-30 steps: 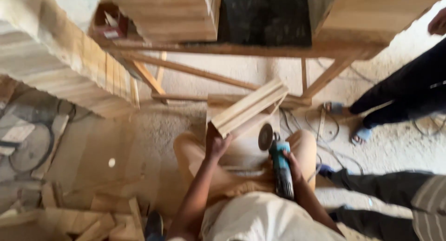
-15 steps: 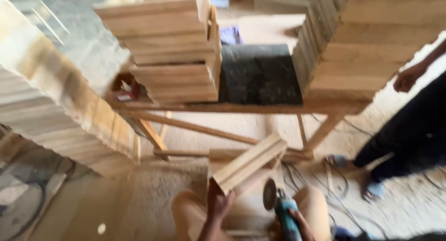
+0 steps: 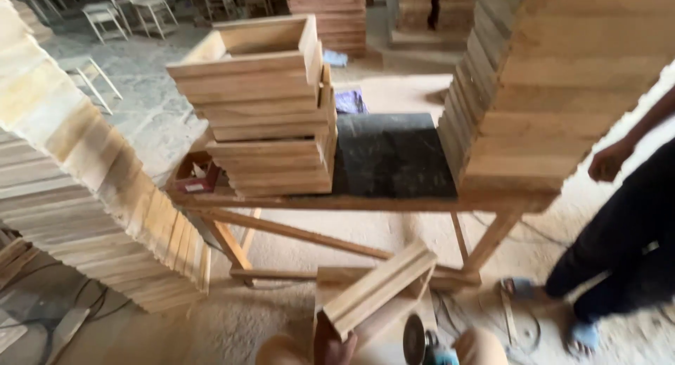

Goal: The person sands the edges and surfaces of wooden box components using an angle grinder.

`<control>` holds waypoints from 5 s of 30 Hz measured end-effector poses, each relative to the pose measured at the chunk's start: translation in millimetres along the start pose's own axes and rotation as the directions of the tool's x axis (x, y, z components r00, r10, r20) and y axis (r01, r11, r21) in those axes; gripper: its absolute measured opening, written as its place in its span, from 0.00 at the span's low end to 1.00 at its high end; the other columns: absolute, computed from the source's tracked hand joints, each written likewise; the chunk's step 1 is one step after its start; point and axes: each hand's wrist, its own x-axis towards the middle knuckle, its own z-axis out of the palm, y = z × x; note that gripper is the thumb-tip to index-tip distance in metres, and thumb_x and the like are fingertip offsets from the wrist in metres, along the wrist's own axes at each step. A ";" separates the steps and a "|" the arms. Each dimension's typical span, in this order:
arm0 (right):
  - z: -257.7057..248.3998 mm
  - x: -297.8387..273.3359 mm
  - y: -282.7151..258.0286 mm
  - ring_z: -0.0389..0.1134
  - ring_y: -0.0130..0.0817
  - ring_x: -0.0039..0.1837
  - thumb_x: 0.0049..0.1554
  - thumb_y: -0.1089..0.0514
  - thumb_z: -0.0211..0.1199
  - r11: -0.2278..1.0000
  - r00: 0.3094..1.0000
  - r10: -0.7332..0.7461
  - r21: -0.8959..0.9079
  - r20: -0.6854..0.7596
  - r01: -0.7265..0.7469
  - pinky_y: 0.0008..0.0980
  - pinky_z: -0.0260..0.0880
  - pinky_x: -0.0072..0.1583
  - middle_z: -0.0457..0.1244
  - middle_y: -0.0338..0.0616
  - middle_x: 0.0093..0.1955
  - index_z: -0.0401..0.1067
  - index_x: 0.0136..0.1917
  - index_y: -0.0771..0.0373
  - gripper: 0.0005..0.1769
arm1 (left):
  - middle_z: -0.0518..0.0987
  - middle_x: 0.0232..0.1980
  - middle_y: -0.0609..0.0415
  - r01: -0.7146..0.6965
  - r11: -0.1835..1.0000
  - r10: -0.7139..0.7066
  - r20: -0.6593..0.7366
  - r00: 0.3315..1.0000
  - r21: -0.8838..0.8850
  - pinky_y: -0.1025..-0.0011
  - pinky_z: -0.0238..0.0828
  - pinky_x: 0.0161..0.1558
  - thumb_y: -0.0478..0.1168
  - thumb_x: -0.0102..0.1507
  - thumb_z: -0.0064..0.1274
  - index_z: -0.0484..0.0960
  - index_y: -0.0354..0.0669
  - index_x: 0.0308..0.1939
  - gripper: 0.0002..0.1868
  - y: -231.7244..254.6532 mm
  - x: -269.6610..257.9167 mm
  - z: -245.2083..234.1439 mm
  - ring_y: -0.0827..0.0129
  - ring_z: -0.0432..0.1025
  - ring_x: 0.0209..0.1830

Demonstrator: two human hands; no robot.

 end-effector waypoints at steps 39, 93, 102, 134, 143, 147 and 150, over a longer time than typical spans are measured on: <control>36.4 -93.2 16.4 0.71 0.41 0.40 0.53 0.34 0.60 0.985 0.961 0.170 0.021 -0.218 -0.170 0.39 0.74 0.42 0.69 0.50 0.44 0.67 0.62 0.65 0.36 | 0.79 0.52 0.36 0.043 0.986 -0.011 0.197 0.980 -0.161 0.57 0.75 0.51 0.35 0.54 0.58 0.70 0.33 0.59 0.29 99.9 55.7 -43.8 0.43 0.76 0.52; 389.9 -53.4 -135.3 0.75 0.55 0.47 0.48 0.41 0.71 -0.478 0.999 0.030 -0.878 0.023 0.034 0.48 0.77 0.48 0.70 0.60 0.48 0.51 0.72 0.58 0.47 | 0.74 0.50 0.38 -0.121 0.988 0.137 0.191 0.972 -0.095 0.54 0.72 0.50 0.36 0.60 0.60 0.71 0.39 0.54 0.21 115.3 69.9 -48.9 0.42 0.72 0.50; 353.7 -47.5 -151.1 0.75 0.56 0.44 0.49 0.44 0.72 -0.465 0.993 -0.113 -0.881 -0.030 -0.080 0.48 0.79 0.42 0.69 0.64 0.46 0.51 0.72 0.61 0.48 | 0.74 0.50 0.37 0.033 0.982 0.006 0.207 0.978 -0.186 0.55 0.73 0.51 0.35 0.56 0.63 0.69 0.33 0.55 0.26 106.7 63.5 -45.3 0.42 0.73 0.51; 317.7 -43.3 -187.1 0.72 0.62 0.46 0.47 0.45 0.74 -0.332 0.947 -0.318 -0.930 -0.046 -0.156 0.56 0.72 0.46 0.69 0.63 0.44 0.52 0.70 0.61 0.47 | 0.73 0.54 0.29 -0.190 0.982 0.186 0.172 0.967 0.011 0.47 0.68 0.56 0.36 0.53 0.59 0.68 0.29 0.60 0.32 32.1 38.2 -36.6 0.33 0.69 0.53; 291.1 -54.5 -196.9 0.73 0.58 0.43 0.46 0.44 0.75 -0.288 0.876 -0.483 -0.942 -0.013 -0.173 0.53 0.73 0.43 0.68 0.60 0.42 0.56 0.65 0.63 0.44 | 0.72 0.53 0.29 -0.012 0.999 0.020 0.218 0.976 -0.035 0.46 0.68 0.54 0.34 0.55 0.54 0.66 0.28 0.59 0.29 59.6 47.3 -37.4 0.33 0.69 0.51; 321.7 -53.3 -185.2 0.74 0.54 0.39 0.47 0.46 0.73 -0.290 0.925 -0.374 -0.956 0.065 -0.050 0.47 0.73 0.38 0.68 0.57 0.38 0.54 0.66 0.69 0.45 | 0.73 0.54 0.30 0.096 0.993 -0.079 0.218 0.973 -0.070 0.49 0.70 0.55 0.34 0.54 0.54 0.62 0.28 0.63 0.35 71.4 53.5 -42.2 0.36 0.72 0.51; 338.5 -49.4 -170.4 0.73 0.55 0.39 0.45 0.48 0.73 -0.235 0.949 -0.311 -0.972 0.056 -0.019 0.46 0.73 0.37 0.68 0.57 0.37 0.53 0.67 0.70 0.46 | 0.74 0.54 0.30 0.093 0.995 -0.086 0.193 0.977 -0.023 0.49 0.71 0.54 0.35 0.54 0.56 0.59 0.27 0.66 0.38 36.1 42.8 -43.2 0.36 0.72 0.51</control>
